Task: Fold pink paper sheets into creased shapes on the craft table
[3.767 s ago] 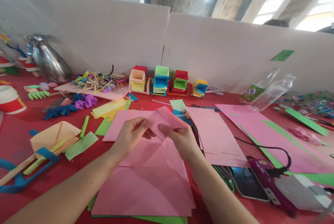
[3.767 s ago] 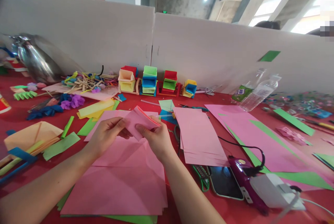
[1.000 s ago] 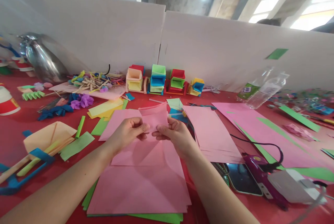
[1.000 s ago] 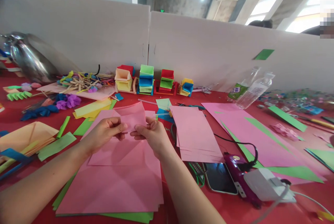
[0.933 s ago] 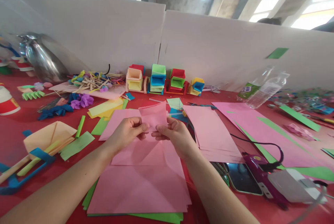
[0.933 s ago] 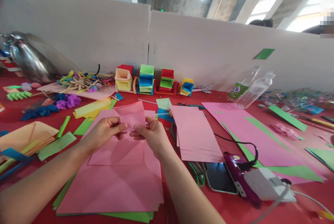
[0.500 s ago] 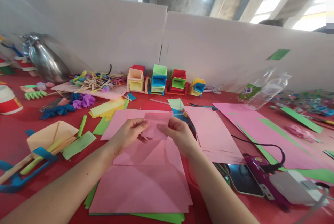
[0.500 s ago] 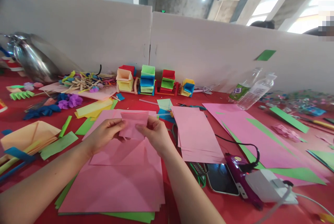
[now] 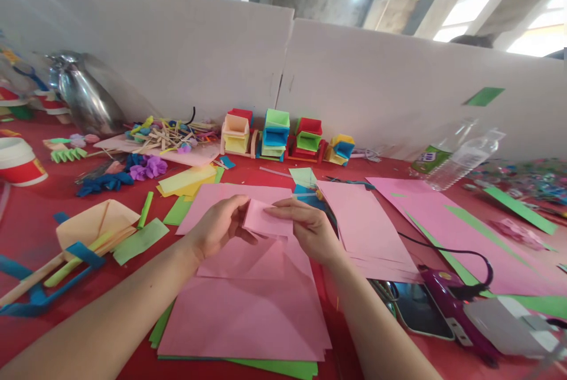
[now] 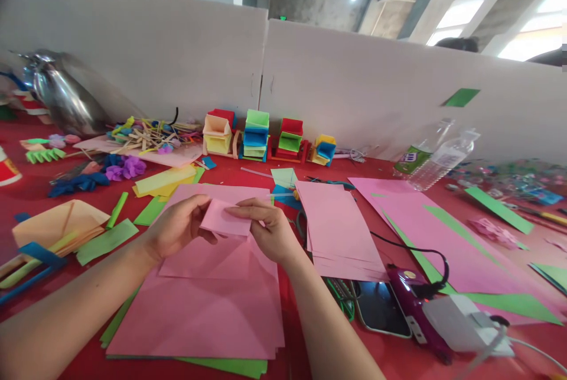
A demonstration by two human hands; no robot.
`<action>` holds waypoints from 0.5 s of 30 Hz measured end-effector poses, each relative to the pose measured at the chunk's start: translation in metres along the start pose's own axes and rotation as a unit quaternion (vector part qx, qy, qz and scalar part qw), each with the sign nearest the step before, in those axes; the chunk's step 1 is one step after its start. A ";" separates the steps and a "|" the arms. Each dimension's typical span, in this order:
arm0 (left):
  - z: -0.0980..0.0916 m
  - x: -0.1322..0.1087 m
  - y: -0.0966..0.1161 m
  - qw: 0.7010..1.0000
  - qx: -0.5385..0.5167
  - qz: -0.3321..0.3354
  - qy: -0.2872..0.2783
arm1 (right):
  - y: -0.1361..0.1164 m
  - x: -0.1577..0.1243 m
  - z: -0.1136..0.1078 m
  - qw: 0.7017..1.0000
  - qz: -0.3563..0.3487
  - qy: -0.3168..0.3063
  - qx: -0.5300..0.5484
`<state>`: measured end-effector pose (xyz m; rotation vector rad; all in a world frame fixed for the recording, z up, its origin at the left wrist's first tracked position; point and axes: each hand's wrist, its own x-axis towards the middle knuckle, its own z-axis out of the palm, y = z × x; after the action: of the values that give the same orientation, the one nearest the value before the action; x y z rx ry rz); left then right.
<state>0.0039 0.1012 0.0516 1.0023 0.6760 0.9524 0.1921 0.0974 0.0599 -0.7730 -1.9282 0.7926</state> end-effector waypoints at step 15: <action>0.001 -0.004 0.005 0.965 0.251 0.056 -0.051 | 0.001 0.000 -0.002 0.997 -0.008 -0.035 -0.073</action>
<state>0.0013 0.0986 0.0566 1.5415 0.7993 0.8345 0.1937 0.0985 0.0601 -0.8249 -2.0701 0.6821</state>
